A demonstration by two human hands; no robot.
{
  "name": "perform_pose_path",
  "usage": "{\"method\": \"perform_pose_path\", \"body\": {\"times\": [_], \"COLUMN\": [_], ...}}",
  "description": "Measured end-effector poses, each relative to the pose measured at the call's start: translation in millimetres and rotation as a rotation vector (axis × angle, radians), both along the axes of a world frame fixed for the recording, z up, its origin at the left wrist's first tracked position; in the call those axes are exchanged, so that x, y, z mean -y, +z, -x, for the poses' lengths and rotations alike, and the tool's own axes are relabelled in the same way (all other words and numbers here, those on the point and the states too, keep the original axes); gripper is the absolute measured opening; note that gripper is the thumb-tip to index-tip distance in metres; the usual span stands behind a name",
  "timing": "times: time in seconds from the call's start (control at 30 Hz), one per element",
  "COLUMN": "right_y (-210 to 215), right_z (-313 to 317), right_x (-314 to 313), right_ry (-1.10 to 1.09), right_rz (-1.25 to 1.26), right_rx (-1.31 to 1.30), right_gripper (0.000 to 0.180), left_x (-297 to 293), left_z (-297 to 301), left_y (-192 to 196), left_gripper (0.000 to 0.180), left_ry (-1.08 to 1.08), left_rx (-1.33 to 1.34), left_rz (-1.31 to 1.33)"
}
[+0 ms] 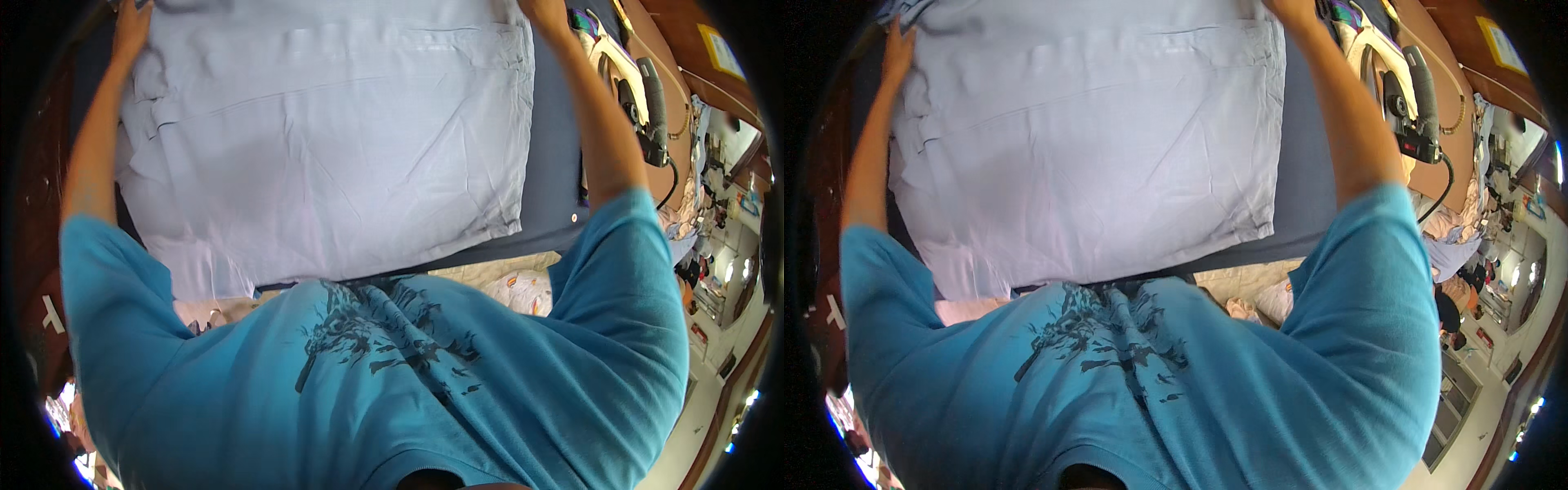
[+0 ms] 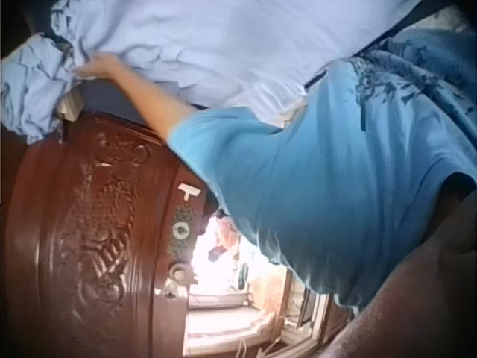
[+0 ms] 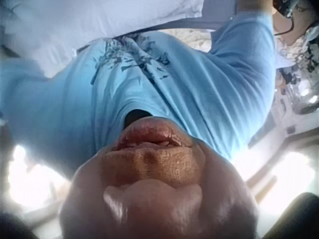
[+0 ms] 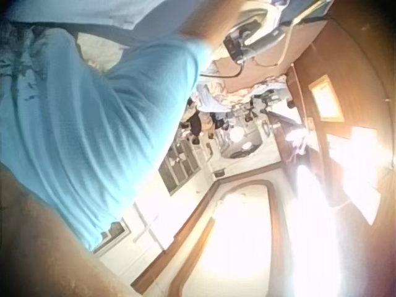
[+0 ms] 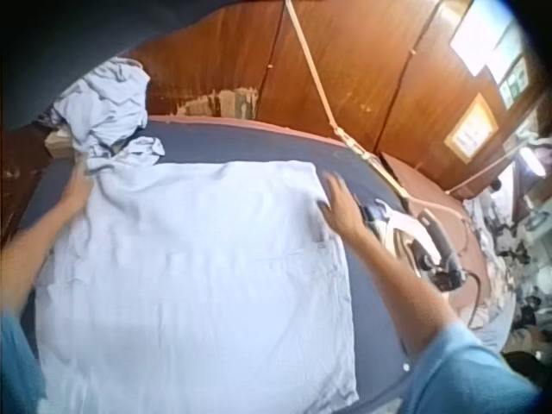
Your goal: The person irons several light blue shirts on a padded workspace using a steam iron, smoothing the fabric by hand and pressing various sections including the body and sleeves.
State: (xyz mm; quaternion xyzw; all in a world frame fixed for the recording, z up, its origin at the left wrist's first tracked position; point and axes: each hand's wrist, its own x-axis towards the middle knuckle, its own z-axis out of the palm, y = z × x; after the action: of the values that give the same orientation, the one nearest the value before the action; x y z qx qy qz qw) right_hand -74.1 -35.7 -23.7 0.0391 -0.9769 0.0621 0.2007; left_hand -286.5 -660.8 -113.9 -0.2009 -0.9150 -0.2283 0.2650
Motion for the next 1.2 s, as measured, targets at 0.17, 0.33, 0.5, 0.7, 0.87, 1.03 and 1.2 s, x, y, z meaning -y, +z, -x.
{"method": "perform_pose_path", "body": {"times": [0.17, 0.33, 0.5, 0.7, 0.87, 1.03, 1.2], "right_y": [21.9, 8.4, -0.2, 17.8, 5.2, 0.3, 8.0], "right_z": [-227.1, -353.3, -385.2, -385.8, -394.6, -331.3, -189.4], "right_x": [16.5, 77.1, 60.9, 55.1, 54.4, 44.6, 39.2], "right_ry": [-0.39, -0.436, -0.45, -0.172, -0.347, -0.368, -0.43], "right_rz": [0.334, 0.271, 0.451, 0.397, 0.321, 0.35, 0.46], "right_rx": [0.381, 0.598, 0.389, 0.327, 0.355, 0.061, 0.036], "right_gripper": [0.04, 0.033, 0.032, 0.039, 0.016, 0.015, 0.027], "left_x": [-33.6, 12.0, -14.4, 7.1, -7.6, -60.1, -99.1], "left_z": [-297.6, -476.3, -487.9, -485.0, -502.4, -456.0, -336.4], "left_y": [77.7, 49.1, 61.6, 53.1, 74.7, 81.0, 64.6], "left_gripper": [0.047, 0.057, 0.055, 0.038, 0.032, 0.035, 0.031], "left_ry": [0.207, 1.088, 1.143, 1.018, 1.084, 0.927, 0.196], "left_rx": [0.125, 0.339, 0.543, 0.606, 0.635, 0.086, 0.138], "left_rz": [0.206, 0.145, 0.085, 0.208, 0.091, 0.179, 0.083]}}
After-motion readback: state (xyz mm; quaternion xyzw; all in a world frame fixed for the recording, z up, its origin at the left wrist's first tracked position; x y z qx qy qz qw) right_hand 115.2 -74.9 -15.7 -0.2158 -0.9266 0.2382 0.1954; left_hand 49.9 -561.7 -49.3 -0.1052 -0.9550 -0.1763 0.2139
